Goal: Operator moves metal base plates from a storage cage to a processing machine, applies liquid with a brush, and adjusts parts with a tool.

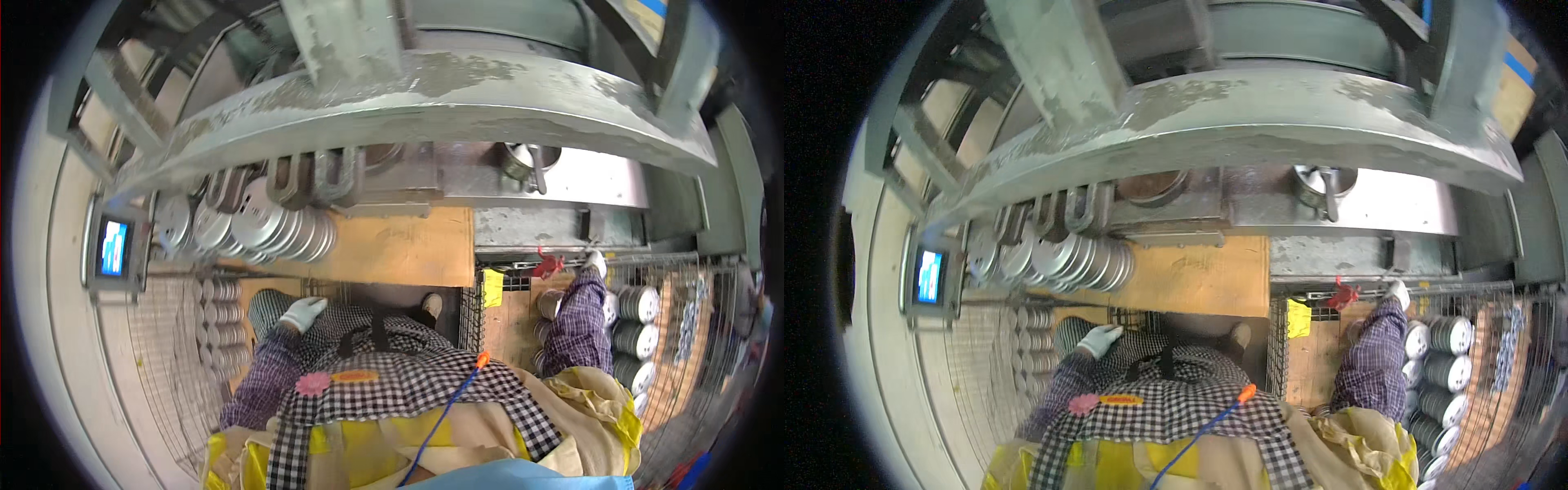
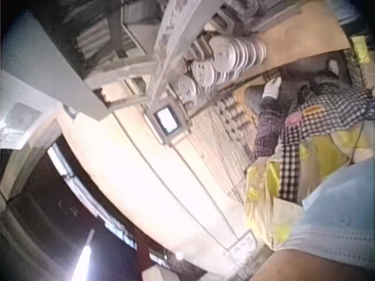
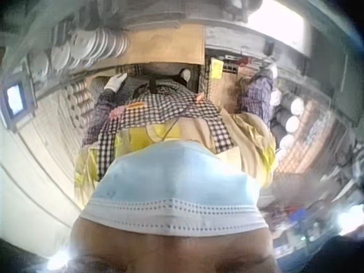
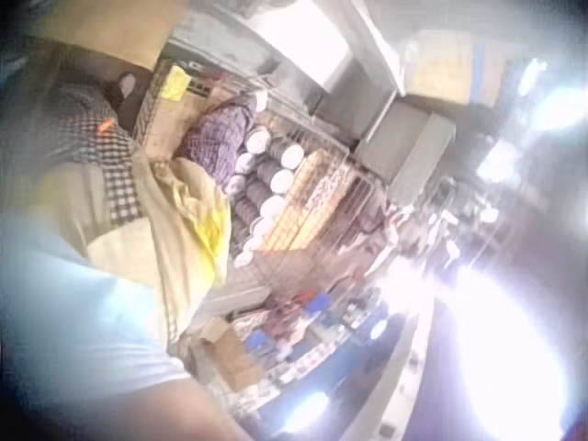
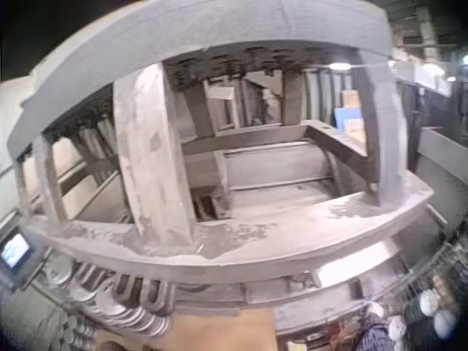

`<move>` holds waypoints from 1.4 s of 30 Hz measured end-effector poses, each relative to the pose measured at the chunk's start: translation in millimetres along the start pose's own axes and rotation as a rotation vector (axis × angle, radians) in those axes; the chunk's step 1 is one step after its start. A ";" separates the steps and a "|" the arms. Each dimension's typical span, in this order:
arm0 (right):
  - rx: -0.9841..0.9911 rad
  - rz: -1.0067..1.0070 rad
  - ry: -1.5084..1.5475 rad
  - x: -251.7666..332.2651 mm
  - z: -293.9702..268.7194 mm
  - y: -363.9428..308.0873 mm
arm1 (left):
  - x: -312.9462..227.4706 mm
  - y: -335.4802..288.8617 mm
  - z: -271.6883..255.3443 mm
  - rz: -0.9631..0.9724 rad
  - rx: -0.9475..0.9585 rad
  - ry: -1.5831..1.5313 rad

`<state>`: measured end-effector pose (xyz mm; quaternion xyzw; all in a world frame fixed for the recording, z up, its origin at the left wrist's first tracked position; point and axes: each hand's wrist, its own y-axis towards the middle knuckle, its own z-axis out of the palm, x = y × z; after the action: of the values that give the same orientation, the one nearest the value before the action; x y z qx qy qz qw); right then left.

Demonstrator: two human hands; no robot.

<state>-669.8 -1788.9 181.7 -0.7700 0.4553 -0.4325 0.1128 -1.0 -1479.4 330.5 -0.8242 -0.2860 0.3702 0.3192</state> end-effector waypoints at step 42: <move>-0.218 1.021 0.666 -548.4 88.3 -475.9 | -219.2 -82.8 -206.1 0.685 0.655 -0.915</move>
<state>-430.6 -1103.9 89.7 -0.2859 0.8186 -0.4920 0.0781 19.7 -1646.9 592.9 -0.4881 0.0131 0.8318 0.2640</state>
